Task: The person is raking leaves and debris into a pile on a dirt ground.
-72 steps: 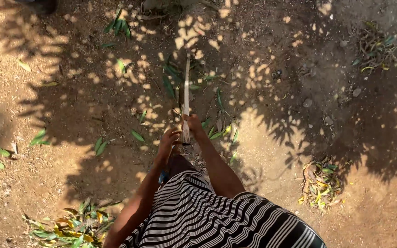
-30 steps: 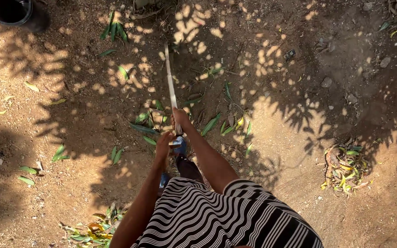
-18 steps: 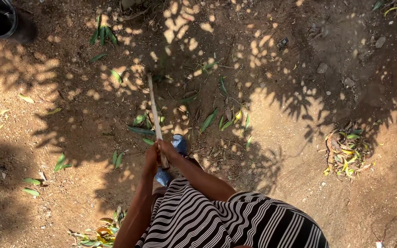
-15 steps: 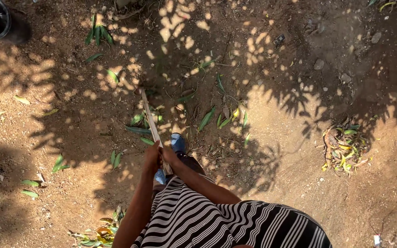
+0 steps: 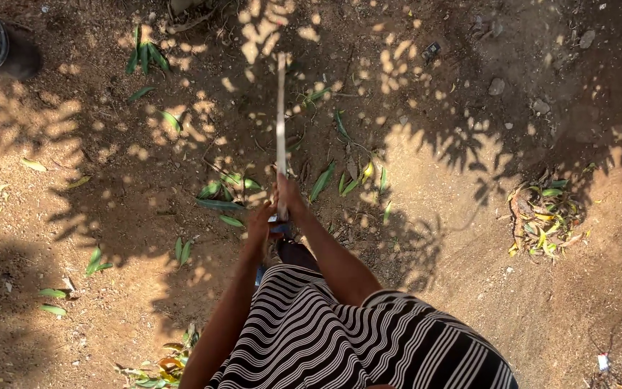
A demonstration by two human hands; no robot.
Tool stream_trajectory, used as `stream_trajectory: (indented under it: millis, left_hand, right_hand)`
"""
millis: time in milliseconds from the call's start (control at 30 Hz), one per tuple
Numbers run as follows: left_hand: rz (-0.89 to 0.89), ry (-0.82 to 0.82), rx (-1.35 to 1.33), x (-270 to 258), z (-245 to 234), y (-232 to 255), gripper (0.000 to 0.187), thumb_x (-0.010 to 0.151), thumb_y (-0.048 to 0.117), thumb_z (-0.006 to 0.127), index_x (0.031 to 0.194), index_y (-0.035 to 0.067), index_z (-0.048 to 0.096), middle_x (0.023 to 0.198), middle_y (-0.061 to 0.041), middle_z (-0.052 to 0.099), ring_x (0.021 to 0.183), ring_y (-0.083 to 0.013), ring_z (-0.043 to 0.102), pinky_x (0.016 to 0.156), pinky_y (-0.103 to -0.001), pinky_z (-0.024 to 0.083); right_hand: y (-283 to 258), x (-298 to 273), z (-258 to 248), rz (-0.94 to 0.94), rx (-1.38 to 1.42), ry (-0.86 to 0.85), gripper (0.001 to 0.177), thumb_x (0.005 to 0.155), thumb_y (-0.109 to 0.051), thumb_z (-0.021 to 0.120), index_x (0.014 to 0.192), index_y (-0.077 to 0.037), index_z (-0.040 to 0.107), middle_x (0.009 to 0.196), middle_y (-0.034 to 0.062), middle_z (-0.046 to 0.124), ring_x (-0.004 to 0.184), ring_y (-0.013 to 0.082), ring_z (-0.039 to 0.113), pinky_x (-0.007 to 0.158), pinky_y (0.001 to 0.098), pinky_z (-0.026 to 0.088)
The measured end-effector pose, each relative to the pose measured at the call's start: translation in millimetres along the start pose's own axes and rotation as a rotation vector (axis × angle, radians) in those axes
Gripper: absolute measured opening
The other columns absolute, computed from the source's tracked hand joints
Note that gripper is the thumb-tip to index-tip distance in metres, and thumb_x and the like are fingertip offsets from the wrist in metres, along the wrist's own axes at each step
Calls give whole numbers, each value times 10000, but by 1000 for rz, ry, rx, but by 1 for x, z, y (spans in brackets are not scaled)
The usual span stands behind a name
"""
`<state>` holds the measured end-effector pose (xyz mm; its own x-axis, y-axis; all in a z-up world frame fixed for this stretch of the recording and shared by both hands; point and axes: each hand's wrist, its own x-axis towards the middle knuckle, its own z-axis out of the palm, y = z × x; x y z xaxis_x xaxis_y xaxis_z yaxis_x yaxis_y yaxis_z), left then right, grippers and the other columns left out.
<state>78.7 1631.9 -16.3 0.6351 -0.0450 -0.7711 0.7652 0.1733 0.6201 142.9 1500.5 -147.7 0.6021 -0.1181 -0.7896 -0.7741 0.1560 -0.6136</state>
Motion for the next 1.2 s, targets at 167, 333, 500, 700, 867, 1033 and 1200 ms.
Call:
stream_trajectory:
  millis: [167,333,500,700,867,1033,1200]
  left_hand:
    - [-42,-112,29,-9,2,-6,616,996,420,528,1526,113,464,1345,-77,683,1011,-293,738,729,-434,593]
    - [-57,-57,-41,6,-32,-56,593,958,432,601,1464,133,522,1291,-59,680,1007,-256,697,681,-418,550]
    - [-198,8,-78,35,-80,-88,459,998,494,599,1191,78,610,898,-41,586,762,-227,637,571,-352,421]
    - [-185,-212,-106,-16,-79,0,539,958,630,489,986,139,711,493,100,354,317,-18,287,275,-214,234]
    - [-347,-28,-20,-29,-67,26,468,969,601,500,951,155,640,457,78,320,304,-54,273,267,-235,222]
    - [-261,-127,-104,-5,-50,3,554,966,578,548,1237,98,601,768,25,575,578,-95,498,473,-277,399]
    - [-262,-231,-90,-42,-35,9,829,894,564,533,1521,53,352,1311,-145,669,1044,-331,704,823,-506,547]
  right_hand:
    - [-48,88,-71,116,196,-25,541,1050,-525,373,830,-65,555,631,46,500,487,178,473,471,384,484]
    - [51,111,-48,354,388,-38,525,1056,-554,408,841,-95,546,608,13,505,458,143,471,430,343,460]
    - [116,-20,56,347,473,-20,431,1064,-418,446,853,-56,544,608,60,511,449,177,458,421,356,444]
    - [61,-150,88,412,374,-222,425,1040,-472,422,797,-131,491,582,13,481,432,179,477,416,356,444]
    - [19,-173,86,336,404,-137,393,1061,-426,458,908,-73,539,668,19,545,491,157,518,468,364,484]
    - [38,-85,27,198,451,-36,440,1051,-463,435,899,-67,552,633,28,514,460,167,482,435,376,460]
    - [38,11,-66,122,393,148,480,1032,-494,435,849,-60,530,577,48,494,435,215,480,439,422,479]
